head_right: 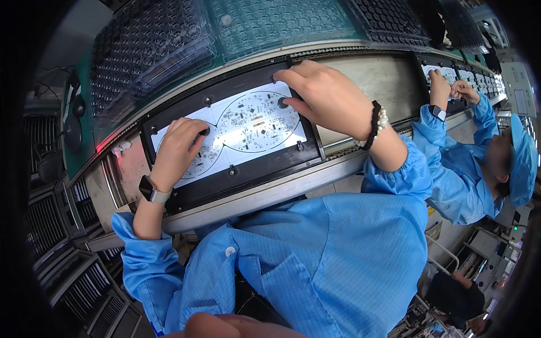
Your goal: The recorder is assembling and checking electronic components on a control module panel using a technical schematic for reference.
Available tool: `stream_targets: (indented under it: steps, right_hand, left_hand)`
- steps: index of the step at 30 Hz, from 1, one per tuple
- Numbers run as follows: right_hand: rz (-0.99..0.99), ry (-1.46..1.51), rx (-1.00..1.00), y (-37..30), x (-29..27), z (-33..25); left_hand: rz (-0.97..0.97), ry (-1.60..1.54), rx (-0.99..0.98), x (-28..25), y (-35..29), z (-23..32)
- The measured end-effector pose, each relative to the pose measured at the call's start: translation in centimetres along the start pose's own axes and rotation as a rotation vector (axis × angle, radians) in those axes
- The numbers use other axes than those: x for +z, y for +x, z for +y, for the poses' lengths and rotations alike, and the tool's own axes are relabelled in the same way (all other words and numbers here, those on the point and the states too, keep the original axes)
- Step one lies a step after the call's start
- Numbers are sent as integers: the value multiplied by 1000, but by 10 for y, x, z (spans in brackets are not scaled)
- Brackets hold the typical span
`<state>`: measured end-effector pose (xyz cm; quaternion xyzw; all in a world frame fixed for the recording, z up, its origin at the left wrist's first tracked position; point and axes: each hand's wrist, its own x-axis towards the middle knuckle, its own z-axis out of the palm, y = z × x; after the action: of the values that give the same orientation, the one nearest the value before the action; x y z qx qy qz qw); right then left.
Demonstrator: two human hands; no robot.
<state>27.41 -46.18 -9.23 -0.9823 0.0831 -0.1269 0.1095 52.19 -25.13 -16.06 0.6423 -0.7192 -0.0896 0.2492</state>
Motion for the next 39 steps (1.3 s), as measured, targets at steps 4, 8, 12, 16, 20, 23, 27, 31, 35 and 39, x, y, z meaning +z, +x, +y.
stream_targets:
  steps: [4, 8, 12, 16, 20, 23, 27, 31, 35, 39]
  right_hand:
    - [-33, -48, -55, 21, -24, -3]
    - [3, -95, -216, 72, -40, -9]
    - [-87, 144, -217, 170, -60, -49]
    - [121, 29, -394, 275, 4, -17]
    - [68, -73, -298, 358, 72, -5]
    - [93, -41, -367, 366, 76, -41]
    - [106, -184, -318, 374, 82, -66]
    - [138, -142, -180, 384, 90, -73]
    - [193, 94, -225, 382, 71, -74]
    - [-22, 793, -317, 318, 33, -83]
  left_hand:
    - [-32, 30, 79, -1, 5, -3]
    - [-94, 75, 68, -4, 3, -4]
    - [-26, 11, 56, -15, -4, 0]
    - [229, 120, 83, -67, -2, -12]
    - [557, 26, -347, -131, 15, -61]
    - [604, 323, -393, -156, -2, -135]
    - [559, 538, -346, -160, 0, -175]
    - [474, 721, -336, -162, 10, -170]
    - [478, 743, -324, -168, 11, -177]
    - [572, 655, -330, -171, -2, -164]
